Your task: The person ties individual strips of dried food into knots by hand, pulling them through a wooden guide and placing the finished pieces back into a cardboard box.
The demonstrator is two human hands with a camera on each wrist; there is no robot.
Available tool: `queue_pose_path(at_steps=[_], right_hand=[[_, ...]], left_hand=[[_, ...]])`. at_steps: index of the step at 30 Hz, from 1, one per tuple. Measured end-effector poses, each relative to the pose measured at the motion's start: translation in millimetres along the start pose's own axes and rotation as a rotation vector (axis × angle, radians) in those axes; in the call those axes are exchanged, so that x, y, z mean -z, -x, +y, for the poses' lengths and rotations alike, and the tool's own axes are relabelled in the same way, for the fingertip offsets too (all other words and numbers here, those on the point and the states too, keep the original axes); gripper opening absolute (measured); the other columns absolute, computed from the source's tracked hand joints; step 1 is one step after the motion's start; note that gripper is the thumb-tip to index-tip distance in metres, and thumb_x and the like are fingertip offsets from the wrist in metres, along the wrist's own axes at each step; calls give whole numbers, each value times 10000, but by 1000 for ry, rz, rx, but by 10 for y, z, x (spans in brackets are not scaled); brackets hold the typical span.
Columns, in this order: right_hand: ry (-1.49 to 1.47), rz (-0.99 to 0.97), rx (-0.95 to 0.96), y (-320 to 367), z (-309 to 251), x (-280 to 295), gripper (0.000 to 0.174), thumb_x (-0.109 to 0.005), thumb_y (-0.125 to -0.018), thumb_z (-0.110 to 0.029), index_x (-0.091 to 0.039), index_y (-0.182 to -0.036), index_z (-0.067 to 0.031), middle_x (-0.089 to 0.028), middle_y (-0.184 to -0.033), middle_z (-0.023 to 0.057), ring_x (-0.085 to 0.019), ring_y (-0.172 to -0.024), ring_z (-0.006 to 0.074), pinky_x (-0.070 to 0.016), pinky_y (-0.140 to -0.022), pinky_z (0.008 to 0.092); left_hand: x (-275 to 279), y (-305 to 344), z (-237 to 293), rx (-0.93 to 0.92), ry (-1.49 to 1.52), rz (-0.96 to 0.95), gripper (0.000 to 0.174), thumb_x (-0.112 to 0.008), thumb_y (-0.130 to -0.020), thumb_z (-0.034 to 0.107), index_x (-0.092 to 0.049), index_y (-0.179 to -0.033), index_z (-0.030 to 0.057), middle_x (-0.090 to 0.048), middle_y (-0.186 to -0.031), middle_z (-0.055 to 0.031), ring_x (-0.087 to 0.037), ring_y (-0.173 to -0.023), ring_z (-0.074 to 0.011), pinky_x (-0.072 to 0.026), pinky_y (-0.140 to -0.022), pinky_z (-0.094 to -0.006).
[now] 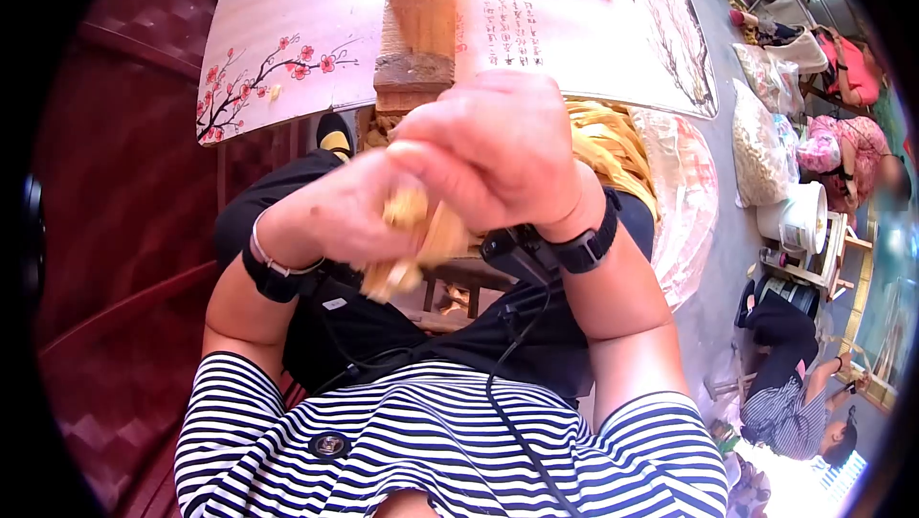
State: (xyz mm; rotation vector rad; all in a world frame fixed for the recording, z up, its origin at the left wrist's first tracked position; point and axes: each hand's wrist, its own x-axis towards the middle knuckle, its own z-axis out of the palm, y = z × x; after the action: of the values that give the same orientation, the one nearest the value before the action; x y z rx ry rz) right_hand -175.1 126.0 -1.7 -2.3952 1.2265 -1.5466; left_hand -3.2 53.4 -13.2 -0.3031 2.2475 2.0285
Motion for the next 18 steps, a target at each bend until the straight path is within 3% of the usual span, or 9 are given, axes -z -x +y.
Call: queue_pose_path(at_steps=[1, 2, 5, 6, 8, 10, 12, 14, 18], right_hand=[[-7, 14, -122, 4, -22, -1, 73, -704, -791, -115, -651, -797, -65, -609, -632, 47, -584, -494, 193, -450, -466, 286], [-16, 25, -240, 7, -59, -9, 91, -699, -809, -127, -659, -779, -52, -607, -626, 53, -579, -490, 192, -449, -470, 290], [-92, -31, -689, -51, -234, -23, 237, -673, -879, -203, -673, -751, -4, -584, -597, 94, -545, -490, 144, -440, -496, 287], [-196, -80, -757, -22, -215, -49, 250, -644, -899, -223, -671, -795, 3, -606, -612, 66, -534, -527, 94, -445, -517, 260], [-548, -121, -1070, 34, -142, -94, 234, -610, -908, -204, -667, -802, -3, -620, -646, 21, -535, -560, 68, -432, -522, 230], [-823, -339, -1339, -28, -91, 49, 190, -593, -897, -162, -658, -792, -17, -612, -679, -15, -530, -569, 55, -406, -508, 201], [-1113, -251, -1377, 65, -95, -30, 122, -595, -893, -128, -641, -855, -22, -596, -668, -6, -520, -566, 42, -362, -482, 172], [-1316, 81, -1370, 101, -161, -185, 118, -630, -900, -138, -639, -890, -21, -599, -687, 4, -506, -557, 38, -348, -472, 169], [-672, 208, -1104, -25, -324, -141, 171, -658, -905, -185, -648, -927, -16, -622, -739, 13, -519, -570, 42, -373, -486, 168]], left_hand=[[27, 36, 120, 117, 112, -204, 257, -665, -828, 275, -692, -816, 20, -662, -684, -64, -617, -635, -109, -512, -600, -288], [61, 30, 38, -179, 152, -296, 214, -681, -843, 190, -698, -891, -18, -694, -783, -74, -649, -661, -144, -515, -610, -277], [141, 215, 192, -258, 420, 51, 261, -649, -873, 184, -691, -998, -41, -672, -770, -56, -610, -655, -124, -484, -568, -259], [141, 150, 79, -444, 73, 339, 286, -705, -820, 158, -694, -1058, 0, -632, -754, -26, -567, -624, -118, -450, -523, -264], [260, 42, -11, -763, -838, 590, 349, -756, -748, 156, -704, -1080, 62, -579, -731, -13, -534, -592, -132, -420, -492, -263], [218, 40, -11, -776, -991, 658, 376, -779, -679, 228, -725, -1030, 104, -538, -706, -16, -526, -575, -144, -416, -485, -258], [212, 26, -67, -846, -953, 731, 319, -777, -679, 240, -728, -964, 105, -576, -757, -49, -554, -583, -161, -436, -494, -263], [219, 44, -77, -874, -952, 824, 286, -777, -683, 242, -728, -923, 95, -626, -837, -88, -600, -621, -180, -470, -524, -267], [197, 57, -81, -813, -844, 941, 294, -776, -703, 194, -708, -944, 39, -670, -1010, -178, -686, -797, -277, -549, -655, -310]])
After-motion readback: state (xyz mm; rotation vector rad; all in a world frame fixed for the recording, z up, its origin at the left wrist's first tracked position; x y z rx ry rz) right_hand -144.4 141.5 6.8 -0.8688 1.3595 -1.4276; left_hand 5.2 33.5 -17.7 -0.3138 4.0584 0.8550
